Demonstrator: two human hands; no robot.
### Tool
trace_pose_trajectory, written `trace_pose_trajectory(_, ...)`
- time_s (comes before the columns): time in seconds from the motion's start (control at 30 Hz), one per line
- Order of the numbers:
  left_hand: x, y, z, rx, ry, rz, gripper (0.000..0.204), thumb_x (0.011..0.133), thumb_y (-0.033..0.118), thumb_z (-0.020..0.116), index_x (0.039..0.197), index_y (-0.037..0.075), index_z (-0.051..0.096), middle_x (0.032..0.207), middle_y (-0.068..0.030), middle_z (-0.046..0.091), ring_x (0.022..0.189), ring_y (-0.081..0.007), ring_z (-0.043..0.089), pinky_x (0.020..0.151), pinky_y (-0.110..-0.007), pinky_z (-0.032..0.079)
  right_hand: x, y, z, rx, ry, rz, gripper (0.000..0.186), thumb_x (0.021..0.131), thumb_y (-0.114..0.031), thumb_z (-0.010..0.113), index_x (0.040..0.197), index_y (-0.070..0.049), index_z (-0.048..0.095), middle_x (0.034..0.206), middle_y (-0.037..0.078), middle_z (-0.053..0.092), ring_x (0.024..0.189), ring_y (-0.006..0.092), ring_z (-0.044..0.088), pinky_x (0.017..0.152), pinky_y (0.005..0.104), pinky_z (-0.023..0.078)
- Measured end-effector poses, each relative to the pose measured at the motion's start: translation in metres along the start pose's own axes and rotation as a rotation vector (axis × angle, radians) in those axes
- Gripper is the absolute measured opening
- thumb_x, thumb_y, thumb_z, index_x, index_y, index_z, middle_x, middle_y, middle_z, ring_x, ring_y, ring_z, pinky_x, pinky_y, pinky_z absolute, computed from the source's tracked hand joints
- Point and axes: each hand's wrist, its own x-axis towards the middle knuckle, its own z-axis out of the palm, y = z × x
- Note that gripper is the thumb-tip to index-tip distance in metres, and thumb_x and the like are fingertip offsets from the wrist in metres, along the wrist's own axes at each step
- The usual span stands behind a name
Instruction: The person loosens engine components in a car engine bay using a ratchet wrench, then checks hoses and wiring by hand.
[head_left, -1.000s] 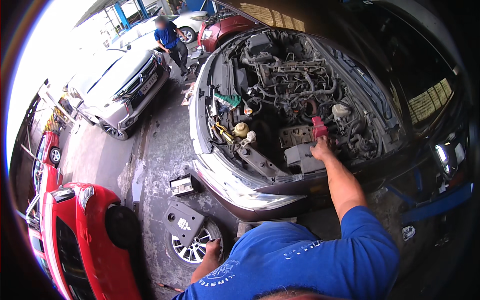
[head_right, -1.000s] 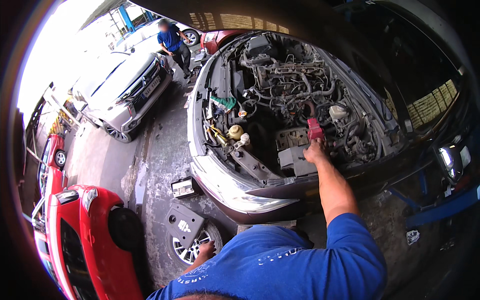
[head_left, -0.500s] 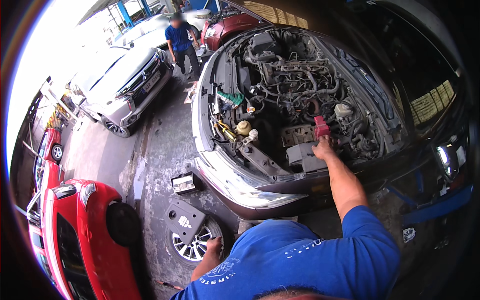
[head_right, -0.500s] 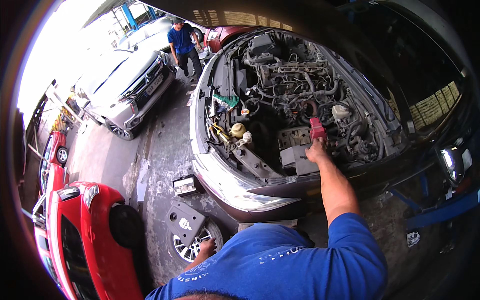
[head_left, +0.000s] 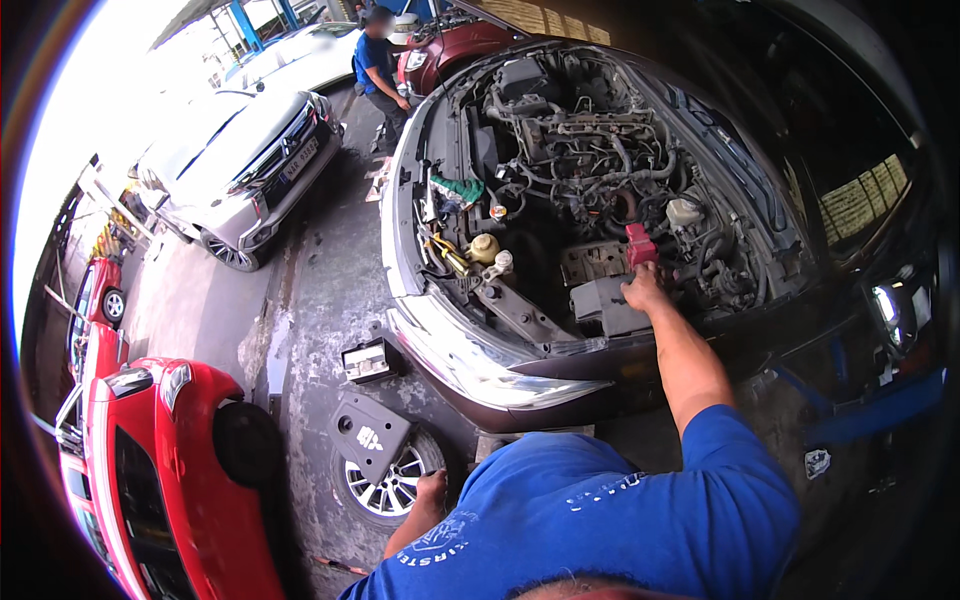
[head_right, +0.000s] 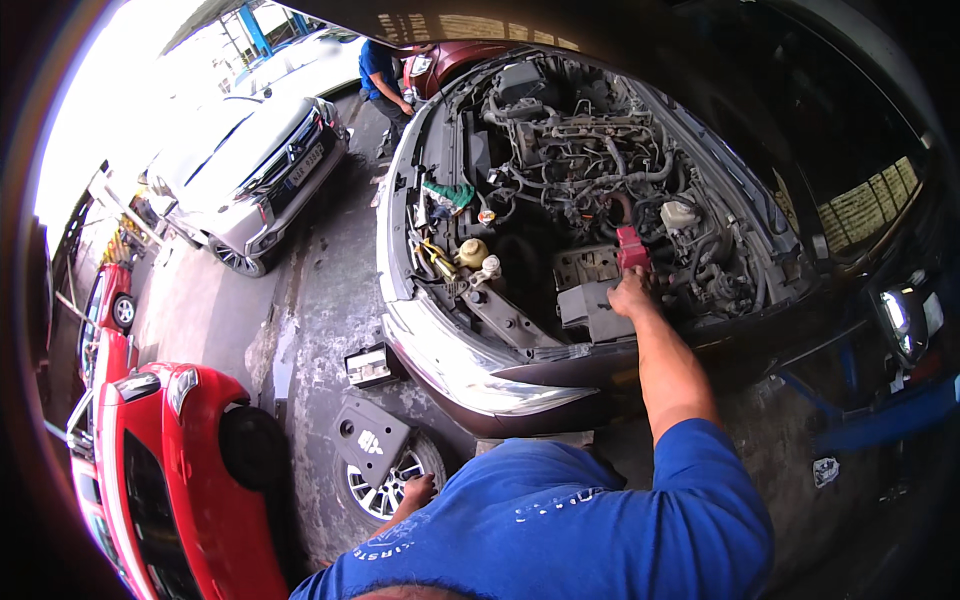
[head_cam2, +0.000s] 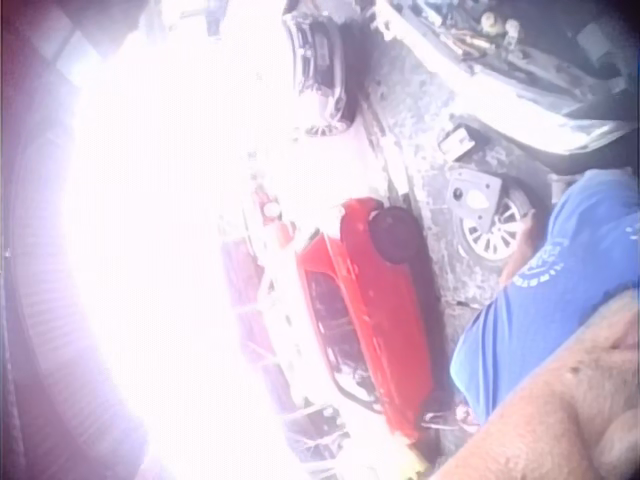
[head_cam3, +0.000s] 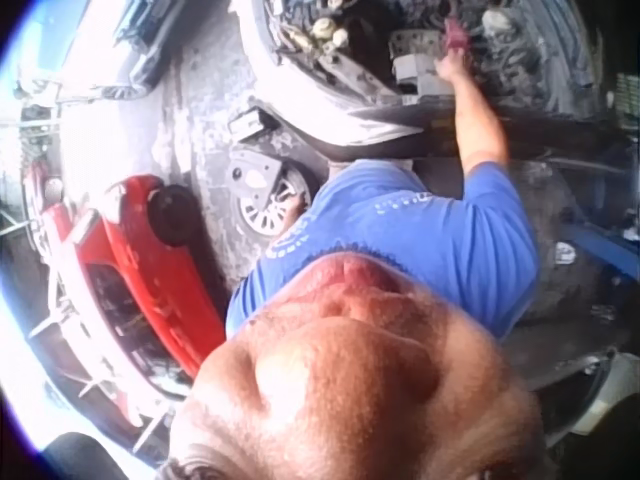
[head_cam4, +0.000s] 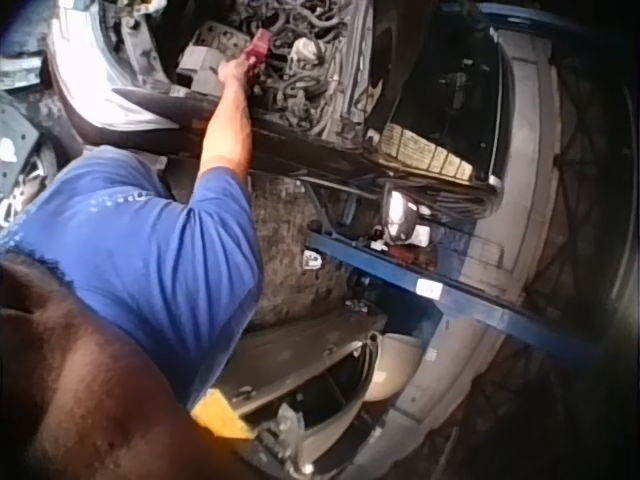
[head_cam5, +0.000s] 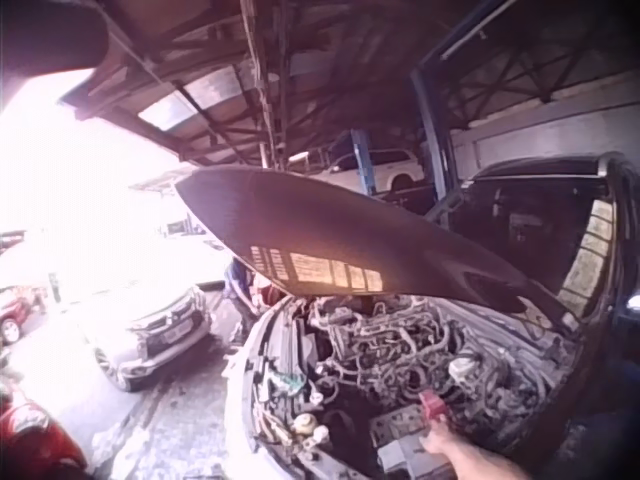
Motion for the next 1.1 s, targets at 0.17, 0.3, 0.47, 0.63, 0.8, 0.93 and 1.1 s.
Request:
trace_pose_trajectory(0.17, 0.015, -0.005, -0.012, -0.008, -0.071, 0.014, 0.035, 0.088, 0.025, 0.069, 0.108, -0.003, 0.063, 0.074, -0.0074, 0.063, 0.060, -0.0184, 0.059, 0.053, -0.035, 0.047, 0.000, -0.019, -0.009, -0.071, -0.026, -0.011, 0.066, 0.082, -0.039, 0.068, 0.136, -0.004, 0.053, 0.148, 0.018, 0.039, 0.141, 0.0390, 0.032, 0.118, 0.0468, 0.026)
trace_pose_trajectory(0.3, 0.005, 0.014, -0.015, 0.061, -0.058, -0.040, 0.032, 0.089, 0.025, 0.068, 0.109, 0.001, 0.063, 0.076, -0.0069, 0.061, 0.059, -0.0189, 0.057, 0.048, -0.035, 0.043, 0.008, -0.017, 0.005, -0.066, 0.012, -0.042, 0.067, 0.082, -0.041, 0.067, 0.135, -0.003, 0.053, 0.147, 0.019, 0.041, 0.140, 0.0387, 0.034, 0.118, 0.0473, 0.027)
trace_pose_trajectory(0.47, 0.007, 0.005, -0.018, 0.093, -0.022, -0.007, 0.038, 0.091, 0.029, 0.067, 0.121, 0.006, 0.061, 0.090, -0.0066, 0.064, 0.071, -0.0195, 0.060, 0.057, -0.038, 0.046, 0.007, -0.010, 0.012, -0.016, 0.041, -0.073, 0.069, 0.080, -0.041, 0.070, 0.134, -0.004, 0.053, 0.144, 0.019, 0.045, 0.135, 0.0415, 0.039, 0.115, 0.0507, 0.030)
trace_pose_trajectory(0.63, 0.016, 0.010, -0.006, 0.216, 0.037, 0.030, 0.054, 0.085, 0.043, 0.066, 0.119, 0.000, 0.068, 0.125, -0.0218, 0.065, 0.118, -0.0337, 0.062, 0.099, -0.039, 0.048, 0.010, 0.027, 0.020, -0.069, 0.098, -0.072, 0.060, 0.080, -0.033, 0.073, 0.129, -0.004, 0.056, 0.139, 0.021, 0.048, 0.130, 0.0403, 0.045, 0.110, 0.0498, 0.036)
trace_pose_trajectory(0.8, -0.003, 0.012, -0.021, 0.224, 0.063, 0.021, 0.053, 0.085, 0.041, 0.063, 0.122, 0.003, 0.067, 0.129, -0.0210, 0.063, 0.122, -0.0331, 0.059, 0.103, -0.038, 0.046, 0.018, 0.006, 0.025, -0.056, 0.077, -0.111, 0.058, 0.081, -0.031, 0.072, 0.129, -0.003, 0.056, 0.139, 0.020, 0.048, 0.130, 0.0401, 0.045, 0.110, 0.0487, 0.036)
trace_pose_trajectory(0.93, -0.011, 0.010, -0.030, 0.165, 0.055, -0.013, 0.055, 0.082, 0.041, 0.065, 0.121, 0.003, 0.068, 0.127, -0.0214, 0.064, 0.121, -0.0327, 0.060, 0.102, -0.038, 0.047, 0.030, 0.007, 0.028, -0.062, 0.071, -0.151, 0.058, 0.080, -0.030, 0.073, 0.128, -0.002, 0.056, 0.140, 0.022, 0.046, 0.130, 0.0408, 0.046, 0.109, 0.0497, 0.037)
trace_pose_trajectory(1.1, -0.020, 0.011, -0.032, 0.307, 0.102, 0.017, 0.053, 0.081, 0.040, 0.065, 0.118, 0.002, 0.069, 0.123, -0.0212, 0.066, 0.118, -0.0330, 0.062, 0.100, -0.039, 0.049, 0.040, 0.025, 0.040, 0.008, 0.103, -0.171, 0.057, 0.081, -0.026, 0.074, 0.128, 0.001, 0.055, 0.137, 0.023, 0.048, 0.130, 0.0407, 0.045, 0.109, 0.0482, 0.037)
